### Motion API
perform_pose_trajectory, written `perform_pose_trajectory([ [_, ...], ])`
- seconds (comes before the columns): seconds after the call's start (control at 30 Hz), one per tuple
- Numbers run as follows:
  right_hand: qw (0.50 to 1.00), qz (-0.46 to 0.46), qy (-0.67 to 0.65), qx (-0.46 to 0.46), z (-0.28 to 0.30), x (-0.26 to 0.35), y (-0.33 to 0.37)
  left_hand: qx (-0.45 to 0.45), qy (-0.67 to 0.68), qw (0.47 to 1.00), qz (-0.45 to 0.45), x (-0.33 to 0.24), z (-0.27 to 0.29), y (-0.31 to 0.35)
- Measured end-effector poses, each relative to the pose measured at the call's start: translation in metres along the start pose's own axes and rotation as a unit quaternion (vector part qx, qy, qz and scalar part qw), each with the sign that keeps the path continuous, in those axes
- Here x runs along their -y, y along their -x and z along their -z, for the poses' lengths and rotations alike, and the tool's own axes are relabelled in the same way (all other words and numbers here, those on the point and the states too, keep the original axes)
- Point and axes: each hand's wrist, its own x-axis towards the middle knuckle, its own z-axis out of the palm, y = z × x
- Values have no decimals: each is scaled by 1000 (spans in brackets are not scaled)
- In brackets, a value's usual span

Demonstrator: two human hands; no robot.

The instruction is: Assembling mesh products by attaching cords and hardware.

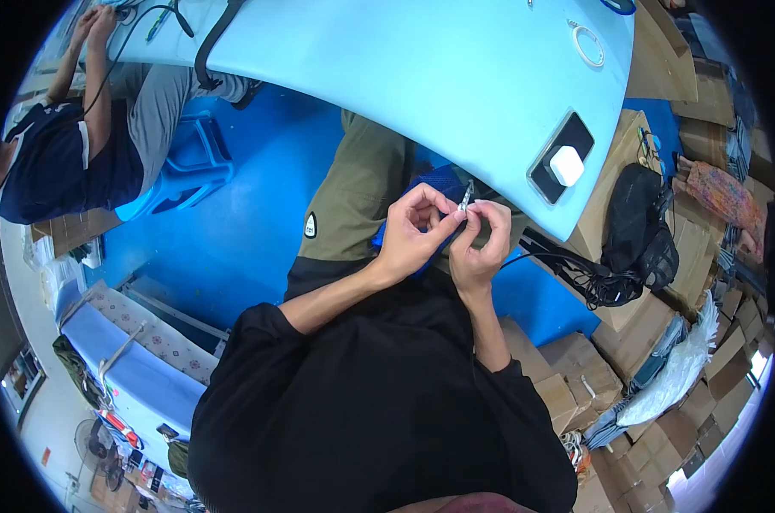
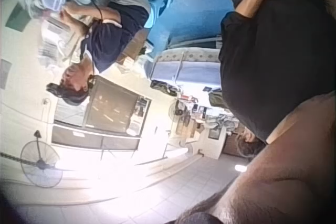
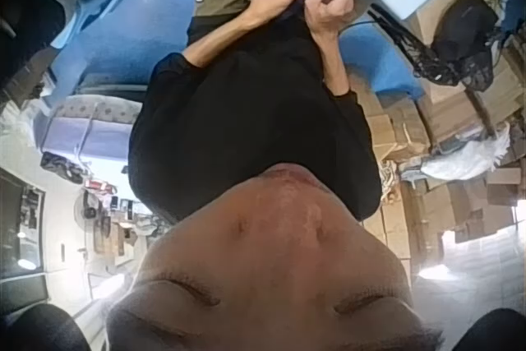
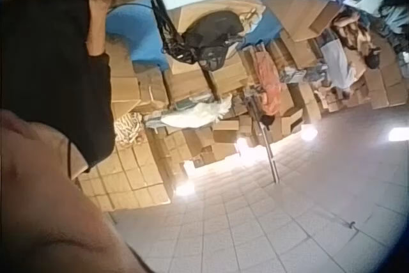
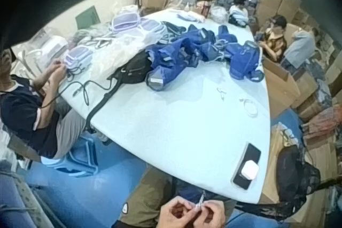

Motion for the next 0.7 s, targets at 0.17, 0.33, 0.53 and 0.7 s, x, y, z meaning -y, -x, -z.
perform_pose_trajectory([
  [0.17,999,-34,-21,9,-1,4,-6,25,5,1000,11,-2,5,-6],
  [0.33,983,-130,-126,33,4,6,-5,92,-79,991,-59,-11,4,-10],
  [0.53,973,-144,-175,49,16,13,-11,207,-158,961,-93,-4,7,-13],
  [0.7,960,-172,-221,20,26,16,-11,157,-168,969,-88,-13,11,-14],
])
